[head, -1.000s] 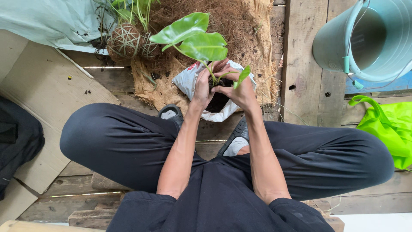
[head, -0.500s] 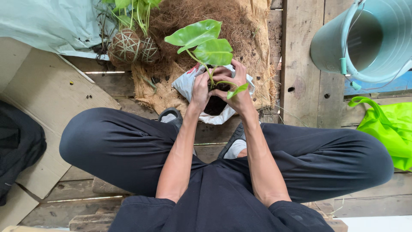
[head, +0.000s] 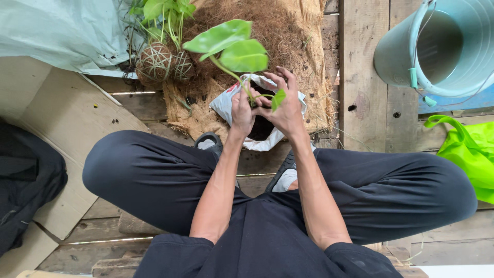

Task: The person wraps a plant's root ball with coconut coir and secures it with twine. They then pick up another plant and begin wrapping its roots with soil from a bag.

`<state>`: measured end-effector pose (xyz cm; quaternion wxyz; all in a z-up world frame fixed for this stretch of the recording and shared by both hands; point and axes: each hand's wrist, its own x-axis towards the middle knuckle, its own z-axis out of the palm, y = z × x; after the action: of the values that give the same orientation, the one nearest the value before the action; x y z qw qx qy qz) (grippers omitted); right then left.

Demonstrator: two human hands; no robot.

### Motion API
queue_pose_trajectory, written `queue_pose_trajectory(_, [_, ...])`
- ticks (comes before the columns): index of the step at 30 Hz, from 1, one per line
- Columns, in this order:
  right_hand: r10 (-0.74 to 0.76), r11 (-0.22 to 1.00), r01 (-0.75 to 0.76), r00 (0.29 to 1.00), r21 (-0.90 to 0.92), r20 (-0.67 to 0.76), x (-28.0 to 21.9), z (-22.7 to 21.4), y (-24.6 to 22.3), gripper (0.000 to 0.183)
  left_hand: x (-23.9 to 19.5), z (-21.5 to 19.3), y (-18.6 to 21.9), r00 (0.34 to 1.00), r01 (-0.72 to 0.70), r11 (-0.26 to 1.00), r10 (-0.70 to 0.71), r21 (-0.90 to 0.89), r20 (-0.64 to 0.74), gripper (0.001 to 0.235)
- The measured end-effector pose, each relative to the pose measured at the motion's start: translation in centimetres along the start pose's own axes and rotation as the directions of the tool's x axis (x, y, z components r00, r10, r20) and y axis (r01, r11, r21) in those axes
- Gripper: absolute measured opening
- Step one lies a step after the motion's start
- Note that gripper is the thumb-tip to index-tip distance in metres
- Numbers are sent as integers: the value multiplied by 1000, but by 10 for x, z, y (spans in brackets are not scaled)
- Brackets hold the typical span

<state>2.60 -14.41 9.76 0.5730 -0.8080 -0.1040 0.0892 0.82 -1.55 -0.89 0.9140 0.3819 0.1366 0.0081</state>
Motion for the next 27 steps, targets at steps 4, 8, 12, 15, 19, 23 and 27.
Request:
queue_pose_trajectory(4, [-180,967,159,979,-201,-94,-1,6,3,92,4,2,6,993,-114,982,118,-151,18,45])
queue_pose_trajectory(8, [-100,991,77,970,-110,-220,-15,23,14,86,1,14,16,996,-86,994,84,-70,-34,51])
queue_pose_trajectory(12, [-145,989,148,954,-11,-261,-26,33,29,54,2,24,16,968,-239,967,244,-88,56,53])
queue_pose_trajectory(15, [-119,988,141,957,67,-265,-28,37,37,40,4,25,11,953,-300,952,302,-51,26,51])
queue_pose_trajectory(19, [-199,976,218,920,20,-338,-33,46,36,31,4,23,0,944,-318,947,321,51,-78,52])
queue_pose_trajectory(23, [-221,975,208,917,-75,-331,-37,47,32,27,8,21,-4,948,-301,953,303,35,-97,52])
queue_pose_trajectory(27, [-212,977,198,929,-77,-304,-37,42,29,29,10,22,-4,956,-262,963,267,55,-120,48])
